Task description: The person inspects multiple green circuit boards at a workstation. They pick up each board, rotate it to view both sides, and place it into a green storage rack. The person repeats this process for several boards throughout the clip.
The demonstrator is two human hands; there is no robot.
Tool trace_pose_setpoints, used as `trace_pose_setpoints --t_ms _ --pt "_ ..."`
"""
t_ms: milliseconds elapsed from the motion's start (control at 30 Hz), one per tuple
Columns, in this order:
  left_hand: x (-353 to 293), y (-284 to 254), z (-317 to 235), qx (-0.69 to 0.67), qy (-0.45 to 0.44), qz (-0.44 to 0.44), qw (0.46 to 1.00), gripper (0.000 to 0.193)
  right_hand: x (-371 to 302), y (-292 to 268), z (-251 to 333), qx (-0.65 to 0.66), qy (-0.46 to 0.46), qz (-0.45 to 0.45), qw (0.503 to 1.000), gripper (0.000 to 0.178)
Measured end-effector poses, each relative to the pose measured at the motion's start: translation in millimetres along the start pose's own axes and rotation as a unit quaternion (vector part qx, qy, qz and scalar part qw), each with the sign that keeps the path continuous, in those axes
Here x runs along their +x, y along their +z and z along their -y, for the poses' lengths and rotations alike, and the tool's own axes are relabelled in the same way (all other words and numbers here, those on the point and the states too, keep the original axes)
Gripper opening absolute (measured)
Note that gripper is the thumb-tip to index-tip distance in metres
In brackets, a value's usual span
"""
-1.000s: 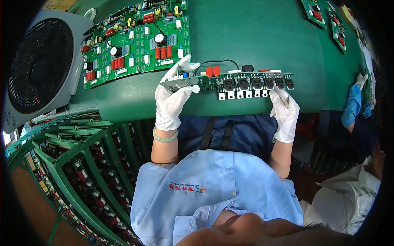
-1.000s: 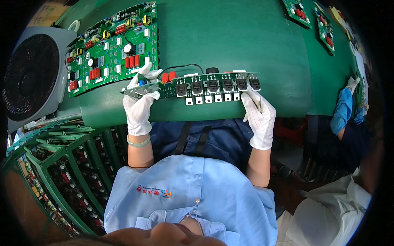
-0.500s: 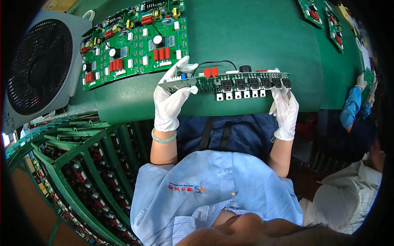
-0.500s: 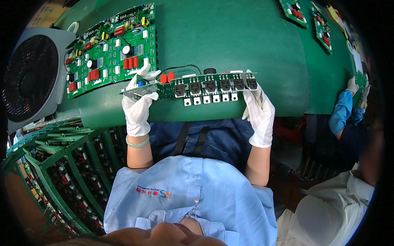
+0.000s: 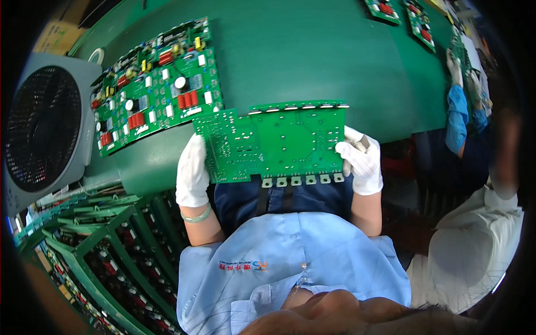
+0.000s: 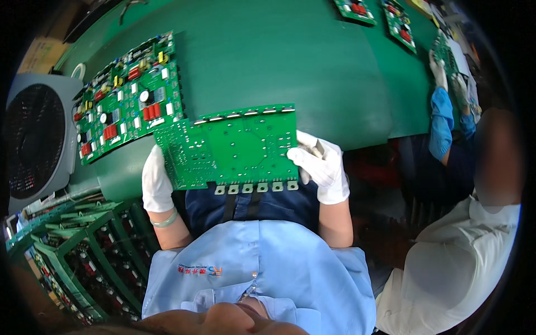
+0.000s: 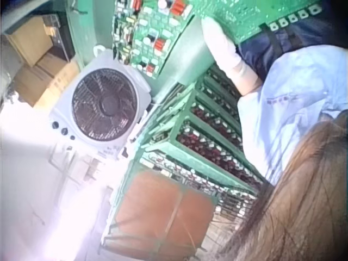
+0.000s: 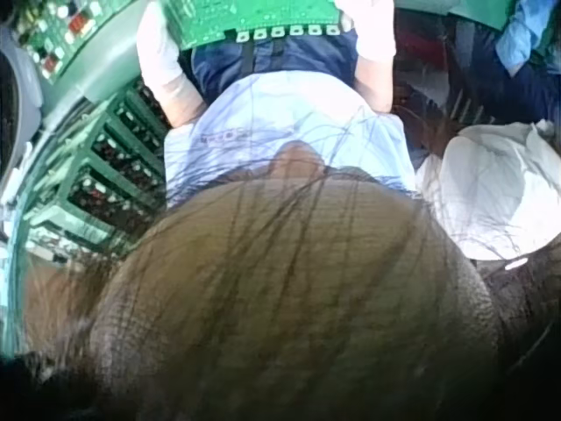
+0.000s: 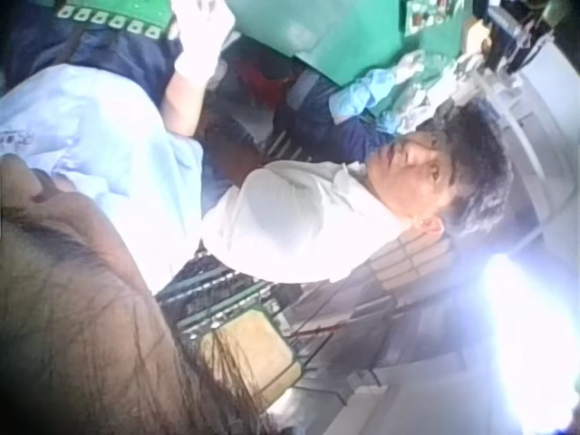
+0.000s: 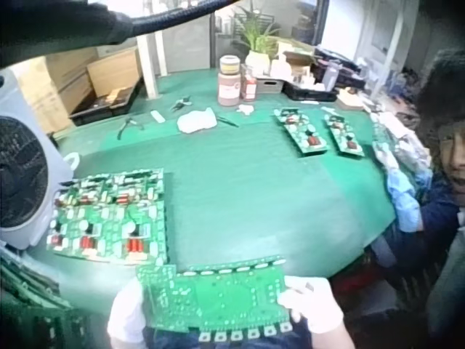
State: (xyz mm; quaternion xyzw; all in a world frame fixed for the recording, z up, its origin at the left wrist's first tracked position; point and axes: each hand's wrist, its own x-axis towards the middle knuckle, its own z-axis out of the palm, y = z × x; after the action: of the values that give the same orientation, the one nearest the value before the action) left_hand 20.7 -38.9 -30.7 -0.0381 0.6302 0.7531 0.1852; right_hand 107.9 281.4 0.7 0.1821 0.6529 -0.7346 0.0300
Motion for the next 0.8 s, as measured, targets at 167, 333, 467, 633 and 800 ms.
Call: trace_pose_setpoints --t_ms 167,333,467,633,800 --pt "0.0 7.4 -0.1 -0.098 0.003 -0.060 0.993 0.046 -3.2 -6.0 -6.9 0.030 -0.005 0.029 0.999 0.048" --pt "3.6 0.9 7.3 -0.127 0.021 -0.042 0.991 0.045 12.5 -14.7 -37.5 0.080 -0.069 0.039 0.994 0.048" --pt "5.7 -3.3 10.0 -0.155 0.034 0.034 0.987 0.048 21.2 -18.8 -50.5 0.100 -0.066 0.021 0.993 0.050" --pt "9.7 -6.4 11.3 -0.114 0.005 0.032 0.993 0.054 24.7 -12.3 -44.0 0.070 -0.058 -0.020 0.996 0.040" --pt "14.6 11.1 3.8 -0.144 0.024 0.085 0.986 0.065 34.5 -18.7 -35.9 0.045 -0.071 -0.038 0.996 0.041"
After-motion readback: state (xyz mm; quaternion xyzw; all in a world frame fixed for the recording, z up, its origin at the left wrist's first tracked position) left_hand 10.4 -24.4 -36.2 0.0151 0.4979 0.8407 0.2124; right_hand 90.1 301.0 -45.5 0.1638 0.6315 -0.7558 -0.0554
